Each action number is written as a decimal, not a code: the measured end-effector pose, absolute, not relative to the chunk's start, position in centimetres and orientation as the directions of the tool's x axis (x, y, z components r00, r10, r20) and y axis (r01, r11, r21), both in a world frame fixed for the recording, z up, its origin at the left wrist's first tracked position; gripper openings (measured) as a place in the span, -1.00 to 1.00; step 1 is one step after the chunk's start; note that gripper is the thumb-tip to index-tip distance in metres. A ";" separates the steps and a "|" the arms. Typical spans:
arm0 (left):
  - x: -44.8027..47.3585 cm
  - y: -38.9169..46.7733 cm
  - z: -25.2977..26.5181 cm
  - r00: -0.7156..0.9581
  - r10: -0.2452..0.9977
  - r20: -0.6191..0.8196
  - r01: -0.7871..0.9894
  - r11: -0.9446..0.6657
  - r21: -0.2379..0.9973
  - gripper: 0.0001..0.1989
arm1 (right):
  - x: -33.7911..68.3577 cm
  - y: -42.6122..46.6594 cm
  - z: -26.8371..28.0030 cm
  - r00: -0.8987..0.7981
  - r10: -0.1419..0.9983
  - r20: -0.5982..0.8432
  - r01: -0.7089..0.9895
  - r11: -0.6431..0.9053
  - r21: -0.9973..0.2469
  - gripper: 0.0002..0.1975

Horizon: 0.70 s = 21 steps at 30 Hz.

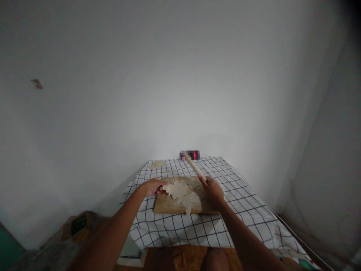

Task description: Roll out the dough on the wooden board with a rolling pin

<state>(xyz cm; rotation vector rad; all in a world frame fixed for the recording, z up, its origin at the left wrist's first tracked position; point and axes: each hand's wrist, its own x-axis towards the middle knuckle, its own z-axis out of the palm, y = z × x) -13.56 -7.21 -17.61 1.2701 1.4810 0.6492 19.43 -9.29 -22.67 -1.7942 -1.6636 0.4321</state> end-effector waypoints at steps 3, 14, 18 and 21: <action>-13.0 -7.3 -17.7 0.121 0.916 -0.383 0.389 0.311 0.867 -0.57 | 19.4 -9.2 -22.8 0.139 0.975 0.175 0.765 0.006 -0.644 -0.39; -10.6 -7.4 -18.2 0.134 0.937 -0.324 0.415 0.244 0.876 -0.38 | 19.4 -8.9 -23.0 0.144 0.973 0.181 0.796 -0.005 -0.606 -0.41; -10.0 -8.0 -17.9 0.181 0.938 -0.296 0.300 0.234 0.925 -0.36 | 19.4 -8.9 -22.8 0.140 0.977 0.162 0.792 -0.012 -0.611 -0.39; -9.2 -8.7 -17.6 0.187 0.950 -0.249 0.280 0.192 0.941 -0.41 | 19.4 -8.9 -22.9 0.136 0.976 0.170 0.785 -0.002 -0.620 -0.40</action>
